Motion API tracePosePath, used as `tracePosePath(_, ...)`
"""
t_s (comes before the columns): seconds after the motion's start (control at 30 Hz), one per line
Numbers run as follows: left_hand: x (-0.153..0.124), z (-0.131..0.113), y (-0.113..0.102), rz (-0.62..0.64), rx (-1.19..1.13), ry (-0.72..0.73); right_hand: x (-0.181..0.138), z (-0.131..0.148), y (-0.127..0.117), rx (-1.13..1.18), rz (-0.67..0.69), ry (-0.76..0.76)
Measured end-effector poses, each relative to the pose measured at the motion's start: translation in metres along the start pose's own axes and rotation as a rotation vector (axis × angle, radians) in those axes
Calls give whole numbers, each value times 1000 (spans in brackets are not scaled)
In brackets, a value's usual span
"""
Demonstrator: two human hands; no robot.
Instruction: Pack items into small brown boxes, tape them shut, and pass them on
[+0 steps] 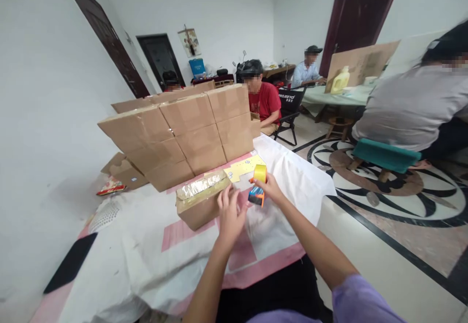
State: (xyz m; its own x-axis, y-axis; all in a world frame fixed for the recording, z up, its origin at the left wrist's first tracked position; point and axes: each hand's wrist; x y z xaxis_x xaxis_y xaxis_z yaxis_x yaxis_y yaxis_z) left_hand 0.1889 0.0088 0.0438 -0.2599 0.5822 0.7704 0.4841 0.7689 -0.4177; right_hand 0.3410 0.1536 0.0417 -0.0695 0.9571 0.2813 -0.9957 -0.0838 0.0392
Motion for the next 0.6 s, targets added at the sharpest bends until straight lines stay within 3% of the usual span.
tracePosePath(0.13, -15, -26, 28, 100, -225, -283, -34, 21, -6, 44, -39, -141)
tracePosePath(0.27, -18, -46, 31, 53, -489, -457, -45, 33, -22, 28, -129, -196)
tracePosePath(0.43, -20, -76, 18, 8, -516, -482, -22, 53, -39, 66, -313, -217)
tracePosePath(0.53, -30, -85, 9, 111, -523, -442, -4, 76, -41, 248, -489, -148)
tracePosePath(0.6, -39, -85, 6, 166, -502, -425, -4, 90, -38, 395, -499, -67)
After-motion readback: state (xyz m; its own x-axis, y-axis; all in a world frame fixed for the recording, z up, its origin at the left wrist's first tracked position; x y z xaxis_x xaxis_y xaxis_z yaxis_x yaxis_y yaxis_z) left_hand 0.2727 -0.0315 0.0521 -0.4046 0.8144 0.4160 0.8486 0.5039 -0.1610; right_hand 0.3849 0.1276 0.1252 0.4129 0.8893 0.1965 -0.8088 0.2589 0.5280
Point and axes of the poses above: each hand's wrist, its own x-axis towards the middle knuckle, its own y-axis out of the palm, z = x × y, and after that the axes turned 14 degrees about -z, right-handed
